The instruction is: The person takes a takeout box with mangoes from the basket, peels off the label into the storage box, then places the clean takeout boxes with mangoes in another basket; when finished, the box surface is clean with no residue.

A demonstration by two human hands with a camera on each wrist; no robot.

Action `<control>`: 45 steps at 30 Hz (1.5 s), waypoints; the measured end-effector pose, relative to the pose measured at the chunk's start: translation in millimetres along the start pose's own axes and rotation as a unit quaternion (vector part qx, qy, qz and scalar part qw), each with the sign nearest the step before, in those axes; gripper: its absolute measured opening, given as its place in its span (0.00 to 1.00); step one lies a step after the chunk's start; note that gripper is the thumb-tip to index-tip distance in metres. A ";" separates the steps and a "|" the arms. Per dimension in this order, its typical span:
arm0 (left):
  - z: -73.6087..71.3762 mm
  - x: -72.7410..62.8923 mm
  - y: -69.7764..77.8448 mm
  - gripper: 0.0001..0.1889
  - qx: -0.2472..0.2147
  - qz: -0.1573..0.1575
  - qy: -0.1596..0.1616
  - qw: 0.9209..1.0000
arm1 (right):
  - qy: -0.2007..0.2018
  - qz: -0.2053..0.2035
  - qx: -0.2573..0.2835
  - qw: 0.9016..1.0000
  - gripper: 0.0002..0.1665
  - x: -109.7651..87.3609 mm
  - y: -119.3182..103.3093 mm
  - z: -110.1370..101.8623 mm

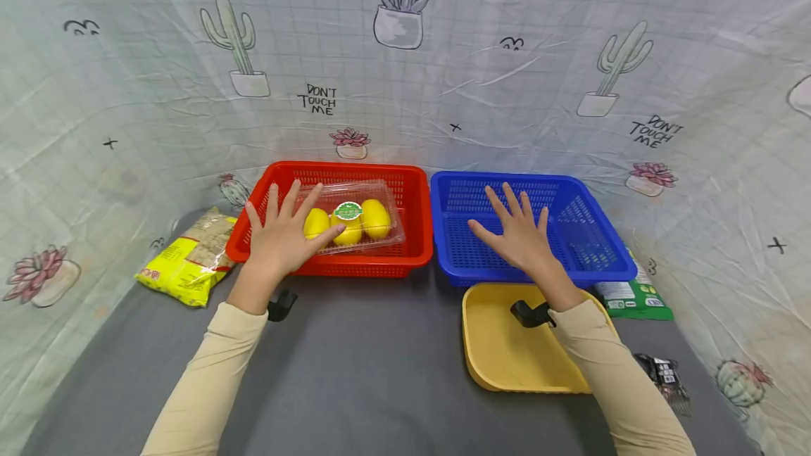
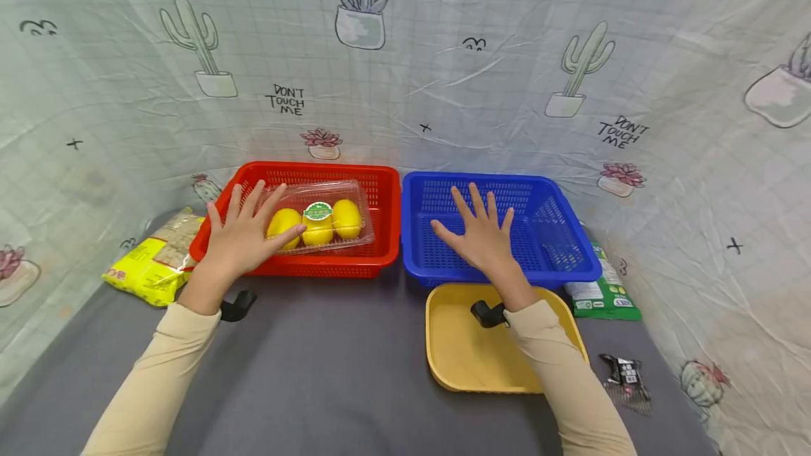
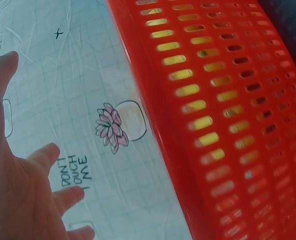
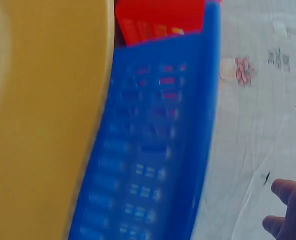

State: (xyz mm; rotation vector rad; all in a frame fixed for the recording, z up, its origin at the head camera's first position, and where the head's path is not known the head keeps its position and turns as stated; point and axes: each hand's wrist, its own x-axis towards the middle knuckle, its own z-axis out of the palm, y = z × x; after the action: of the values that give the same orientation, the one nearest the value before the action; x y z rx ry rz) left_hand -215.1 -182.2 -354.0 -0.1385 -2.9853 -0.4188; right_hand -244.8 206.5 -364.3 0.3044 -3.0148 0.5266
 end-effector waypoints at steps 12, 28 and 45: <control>0.4 -25.2 -23.3 0.47 -0.002 0.000 0.056 0.998 | 0.010 -0.054 0.019 0.998 0.50 -2.2 -43.6 13.8; 6.8 -46.9 -51.1 0.46 -0.037 -0.031 0.091 0.995 | 0.008 -0.111 0.091 0.990 0.47 7.8 -89.3 38.3; 25.2 -56.1 -84.4 0.46 -0.080 -0.076 0.106 0.988 | -0.055 -0.111 0.257 0.958 0.48 18.5 -122.9 65.0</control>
State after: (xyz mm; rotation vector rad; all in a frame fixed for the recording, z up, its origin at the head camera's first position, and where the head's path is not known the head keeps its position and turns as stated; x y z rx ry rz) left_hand -171.6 -260.1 -408.2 0.1142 -2.7604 -0.6463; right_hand -239.7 67.6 -383.1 0.7091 -2.8354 1.3014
